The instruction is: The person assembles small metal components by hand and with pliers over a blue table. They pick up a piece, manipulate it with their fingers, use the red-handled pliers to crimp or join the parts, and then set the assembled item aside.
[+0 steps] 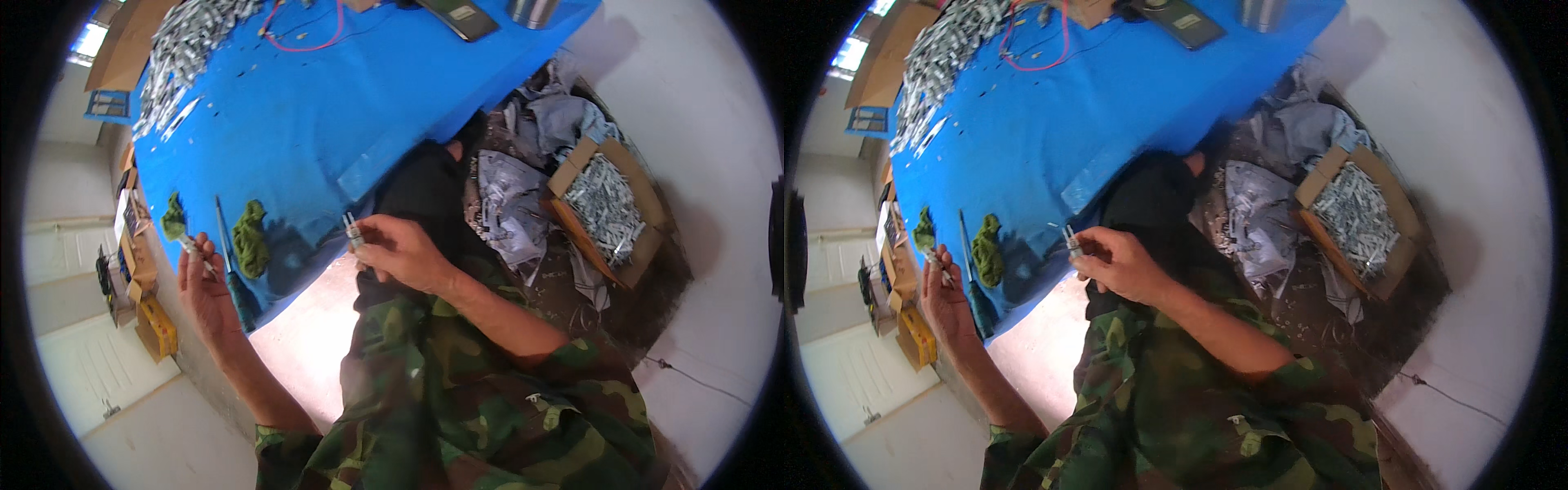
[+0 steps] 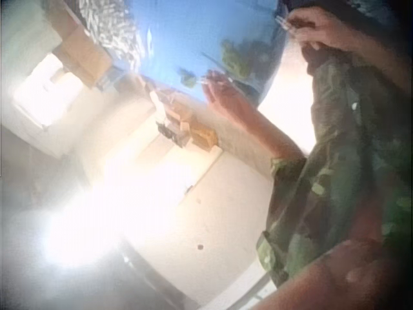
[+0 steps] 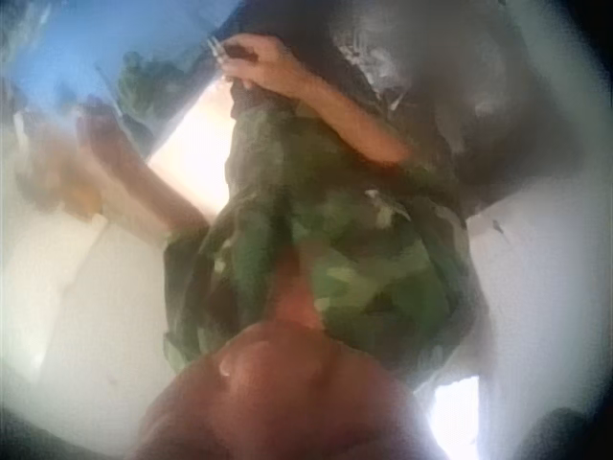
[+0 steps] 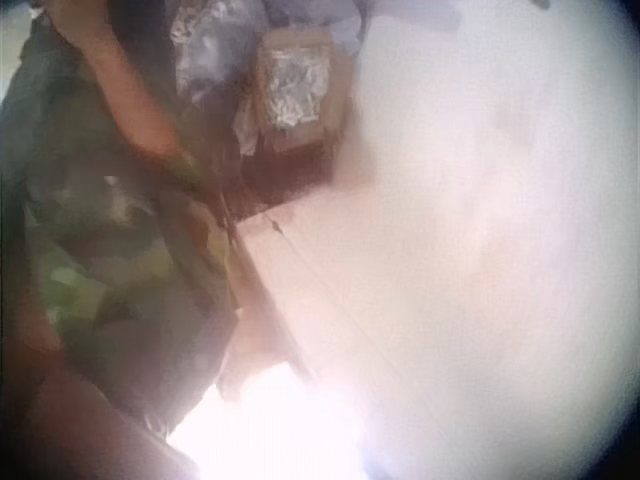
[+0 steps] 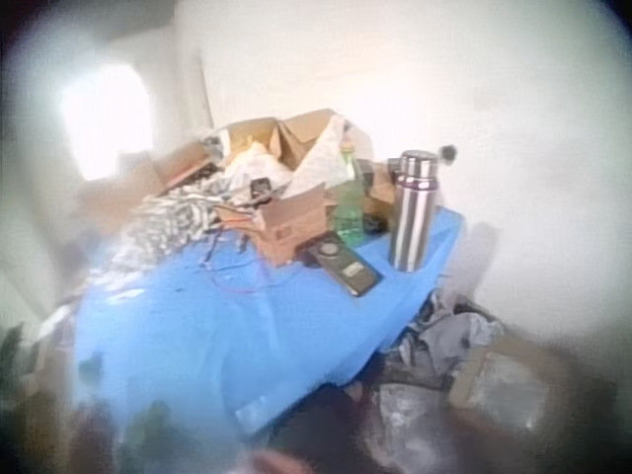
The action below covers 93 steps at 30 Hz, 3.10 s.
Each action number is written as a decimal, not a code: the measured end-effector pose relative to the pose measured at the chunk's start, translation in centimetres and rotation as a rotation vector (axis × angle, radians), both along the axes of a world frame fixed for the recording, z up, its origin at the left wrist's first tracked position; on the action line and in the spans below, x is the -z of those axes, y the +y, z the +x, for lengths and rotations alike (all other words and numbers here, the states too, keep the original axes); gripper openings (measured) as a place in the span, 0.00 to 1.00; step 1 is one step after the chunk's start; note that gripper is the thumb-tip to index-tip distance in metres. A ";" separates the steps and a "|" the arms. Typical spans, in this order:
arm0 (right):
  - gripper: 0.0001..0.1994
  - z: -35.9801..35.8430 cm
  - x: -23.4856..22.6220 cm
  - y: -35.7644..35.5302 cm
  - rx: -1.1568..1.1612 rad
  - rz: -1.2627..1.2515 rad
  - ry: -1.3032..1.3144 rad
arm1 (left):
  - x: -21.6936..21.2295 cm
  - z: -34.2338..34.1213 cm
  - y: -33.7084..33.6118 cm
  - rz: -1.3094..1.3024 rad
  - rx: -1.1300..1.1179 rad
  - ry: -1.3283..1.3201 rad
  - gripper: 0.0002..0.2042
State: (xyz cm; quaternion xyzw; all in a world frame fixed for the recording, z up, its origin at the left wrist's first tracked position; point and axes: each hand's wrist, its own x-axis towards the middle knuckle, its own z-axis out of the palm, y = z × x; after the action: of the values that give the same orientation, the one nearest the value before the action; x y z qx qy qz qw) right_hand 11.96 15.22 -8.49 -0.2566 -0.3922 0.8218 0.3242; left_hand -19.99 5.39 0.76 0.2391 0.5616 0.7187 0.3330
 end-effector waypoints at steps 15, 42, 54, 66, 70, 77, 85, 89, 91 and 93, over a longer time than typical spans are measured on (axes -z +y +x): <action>0.14 0.2 4.1 0.5 0.076 -0.061 0.074 | -4.8 28.4 8.7 0.039 0.475 0.977 0.31; 0.18 1.9 -0.7 1.3 -0.130 -0.329 0.207 | 0.6 -0.8 -11.5 -1.066 -0.026 1.115 0.28; 0.18 1.9 -0.2 0.9 -0.173 -0.227 0.218 | -0.5 -0.1 -14.0 -0.409 -0.055 0.119 0.30; 0.19 2.6 0.2 0.8 -0.136 -0.104 0.195 | -0.6 15.2 -5.5 -0.399 0.435 -0.195 0.32; 0.18 2.6 0.0 0.8 -0.105 -0.082 0.169 | -0.4 15.7 -5.3 -0.686 0.588 0.151 0.25; 0.17 1.9 0.0 0.3 -0.042 -0.002 0.069 | -1.5 16.5 -5.3 -0.697 0.582 0.331 0.25; 0.16 1.5 -0.8 -0.3 0.009 0.085 -0.038 | -1.1 16.8 -5.3 -0.693 0.512 0.889 0.27; 0.15 1.1 -1.0 -0.7 0.046 0.136 -0.084 | -0.8 16.9 -5.7 -0.723 0.469 0.899 0.28; 0.15 0.9 -0.8 -0.9 0.079 0.178 -0.091 | -0.6 17.2 -5.6 -0.693 0.445 0.939 0.28; 0.15 0.8 -0.8 -1.0 0.098 0.223 -0.109 | -0.3 17.2 -5.8 -0.660 0.421 1.015 0.28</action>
State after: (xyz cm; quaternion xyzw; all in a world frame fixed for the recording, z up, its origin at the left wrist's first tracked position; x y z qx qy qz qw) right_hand 12.76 14.24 -7.71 -0.2821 -0.4851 0.7410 0.3689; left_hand -2.80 -0.40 1.10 0.5400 0.7819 0.2246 0.2159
